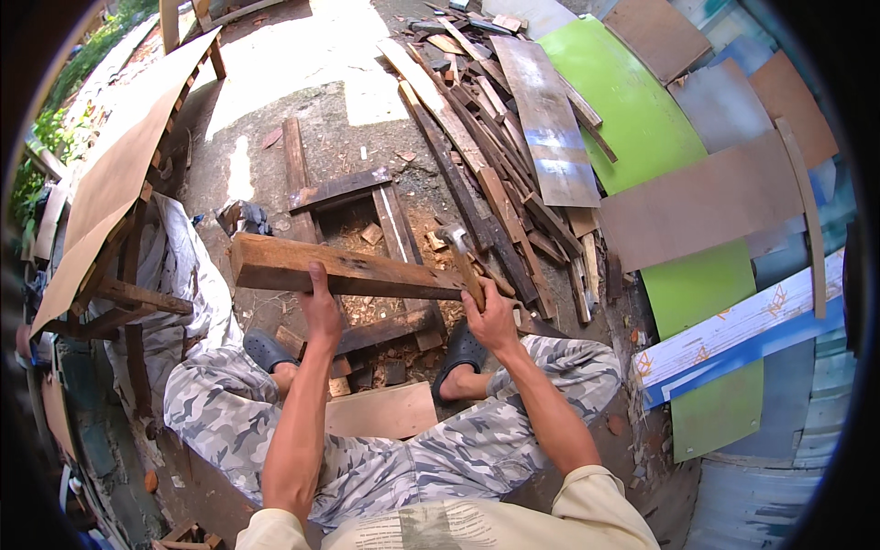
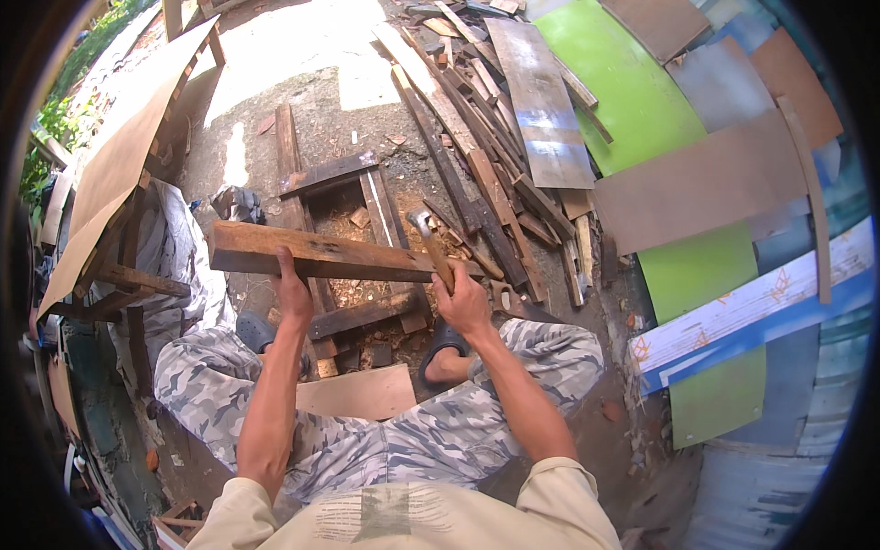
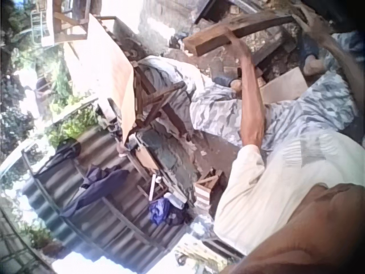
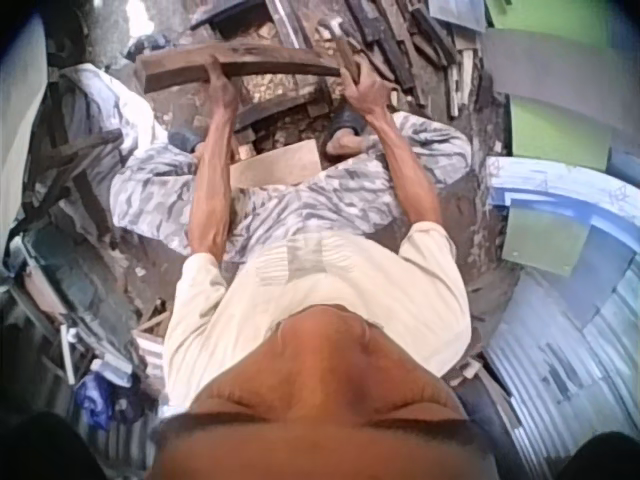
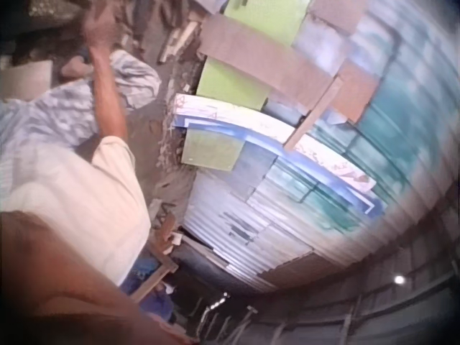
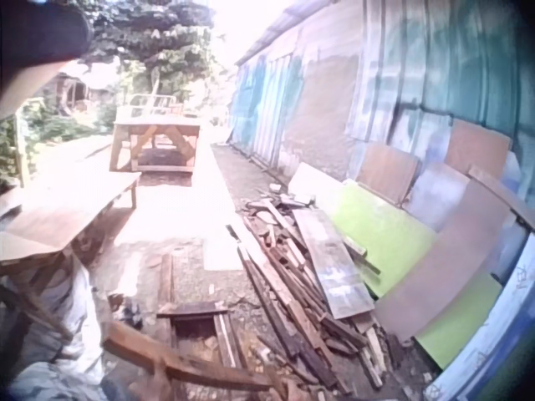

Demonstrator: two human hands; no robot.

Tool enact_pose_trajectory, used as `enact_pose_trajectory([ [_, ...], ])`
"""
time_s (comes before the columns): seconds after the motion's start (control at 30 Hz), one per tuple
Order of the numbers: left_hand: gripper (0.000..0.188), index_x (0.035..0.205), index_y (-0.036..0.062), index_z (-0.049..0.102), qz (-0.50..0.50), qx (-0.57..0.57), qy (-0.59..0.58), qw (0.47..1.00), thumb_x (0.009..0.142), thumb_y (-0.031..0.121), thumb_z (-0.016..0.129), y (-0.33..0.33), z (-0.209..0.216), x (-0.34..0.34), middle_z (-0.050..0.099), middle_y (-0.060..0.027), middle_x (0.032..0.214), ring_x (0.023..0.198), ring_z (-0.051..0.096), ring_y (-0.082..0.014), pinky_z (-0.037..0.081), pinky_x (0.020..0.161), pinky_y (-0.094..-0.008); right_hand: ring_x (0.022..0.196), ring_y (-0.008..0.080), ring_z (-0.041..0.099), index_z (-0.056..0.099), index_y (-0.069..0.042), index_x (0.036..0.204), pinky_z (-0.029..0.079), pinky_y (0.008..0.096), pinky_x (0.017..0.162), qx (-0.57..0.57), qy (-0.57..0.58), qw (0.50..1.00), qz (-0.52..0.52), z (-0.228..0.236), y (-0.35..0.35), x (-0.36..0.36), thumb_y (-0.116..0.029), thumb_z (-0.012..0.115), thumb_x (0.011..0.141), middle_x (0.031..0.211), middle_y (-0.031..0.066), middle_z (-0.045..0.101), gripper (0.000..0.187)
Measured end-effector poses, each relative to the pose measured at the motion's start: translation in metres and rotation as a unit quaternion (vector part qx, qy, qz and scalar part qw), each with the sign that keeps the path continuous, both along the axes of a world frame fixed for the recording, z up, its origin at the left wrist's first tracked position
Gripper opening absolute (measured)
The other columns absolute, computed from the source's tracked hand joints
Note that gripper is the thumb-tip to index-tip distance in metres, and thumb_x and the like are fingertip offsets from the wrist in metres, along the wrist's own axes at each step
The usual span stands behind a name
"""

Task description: The person sits on the ground and assembles a rectangular wooden frame by placing planks on supports, hammering nails, and sawing a plank to size. The person uses a hammer and a hand saw to join and cut the wood pieces.

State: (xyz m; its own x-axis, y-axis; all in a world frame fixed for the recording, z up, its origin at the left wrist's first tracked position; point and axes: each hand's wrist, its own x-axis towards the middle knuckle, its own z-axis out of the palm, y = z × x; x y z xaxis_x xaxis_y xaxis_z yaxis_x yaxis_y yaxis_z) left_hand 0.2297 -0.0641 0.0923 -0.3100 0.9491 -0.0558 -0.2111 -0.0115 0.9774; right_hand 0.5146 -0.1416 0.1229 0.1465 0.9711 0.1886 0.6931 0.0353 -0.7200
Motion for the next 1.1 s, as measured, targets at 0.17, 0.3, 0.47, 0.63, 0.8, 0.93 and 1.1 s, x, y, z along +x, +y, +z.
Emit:
enact_pose_trajectory([
  [0.17,0.058,0.131,-0.0054,0.052,-0.200,0.023,0.122,0.972,0.094,0.032,0.075,-0.012,0.067,0.016,0.061,-0.0149,0.124,0.116,0.058,-0.0226,0.049,0.098,-0.0374,0.075,0.0490,0.066,0.054,-0.006,0.116,0.052,0.0555,0.062,-0.024,0.004,1.000,0.012,-0.001,-0.022,-0.002,-0.029,0.062,0.099,0.083,0.0242,0.069,0.030],
  [0.3,0.054,0.133,-0.0030,0.051,-0.187,0.213,0.164,0.945,0.096,0.028,0.073,-0.006,0.070,0.035,0.061,-0.0128,0.122,0.115,0.059,-0.0214,0.049,0.098,-0.0361,0.075,0.0514,0.065,0.052,-0.005,0.109,0.050,0.0604,0.064,-0.133,-0.099,0.986,-0.018,-0.027,-0.046,0.008,-0.030,0.059,0.100,0.081,0.0286,0.067,0.027],
  [0.47,0.052,0.133,-0.0025,0.050,-0.212,0.126,0.127,0.961,0.097,0.030,0.070,-0.009,0.066,0.033,0.058,-0.0126,0.127,0.117,0.056,-0.0200,0.047,0.100,-0.0358,0.074,0.0497,0.065,0.055,-0.002,0.111,0.049,0.0533,0.061,-0.057,-0.056,0.994,-0.079,-0.018,-0.045,0.026,-0.028,0.059,0.102,0.075,0.0271,0.065,0.029],
  [0.63,0.036,0.112,-0.0039,0.063,-0.167,0.124,0.141,0.968,0.094,0.025,0.076,-0.007,0.060,0.032,0.069,-0.0106,0.104,0.097,0.065,-0.0188,0.053,0.086,-0.0347,0.067,0.0422,0.068,0.057,-0.002,0.111,0.049,0.0451,0.055,0.118,0.001,0.991,-0.067,0.040,-0.033,0.004,-0.025,0.062,0.101,0.072,0.0200,0.065,0.025],
  [0.8,0.032,0.105,-0.0032,0.067,-0.159,0.140,0.117,0.970,0.093,0.025,0.077,-0.007,0.066,0.049,0.070,-0.0105,0.098,0.093,0.066,-0.0186,0.053,0.084,-0.0347,0.074,0.0483,0.067,0.053,-0.004,0.107,0.051,0.0550,0.059,-0.011,-0.089,0.994,-0.058,-0.027,-0.059,0.012,-0.029,0.063,0.099,0.076,0.0253,0.068,0.028],
  [0.93,0.031,0.105,-0.0028,0.068,-0.152,0.113,0.126,0.974,0.092,0.023,0.078,-0.005,0.063,0.042,0.071,-0.0105,0.099,0.092,0.067,-0.0188,0.053,0.084,-0.0350,0.081,0.0529,0.065,0.051,-0.003,0.109,0.049,0.0623,0.067,-0.202,-0.101,0.961,-0.161,-0.049,-0.068,0.031,-0.035,0.056,0.101,0.081,0.0347,0.066,0.033],
  [1.1,0.027,0.102,-0.0013,0.070,-0.152,0.129,0.147,0.969,0.092,0.023,0.078,-0.002,0.061,0.039,0.072,-0.0099,0.097,0.091,0.067,-0.0191,0.053,0.083,-0.0357,0.072,0.0486,0.066,0.054,-0.001,0.104,0.049,0.0511,0.059,0.047,-0.040,0.993,-0.104,0.041,-0.040,0.020,-0.031,0.063,0.100,0.072,0.0232,0.064,0.031],
])
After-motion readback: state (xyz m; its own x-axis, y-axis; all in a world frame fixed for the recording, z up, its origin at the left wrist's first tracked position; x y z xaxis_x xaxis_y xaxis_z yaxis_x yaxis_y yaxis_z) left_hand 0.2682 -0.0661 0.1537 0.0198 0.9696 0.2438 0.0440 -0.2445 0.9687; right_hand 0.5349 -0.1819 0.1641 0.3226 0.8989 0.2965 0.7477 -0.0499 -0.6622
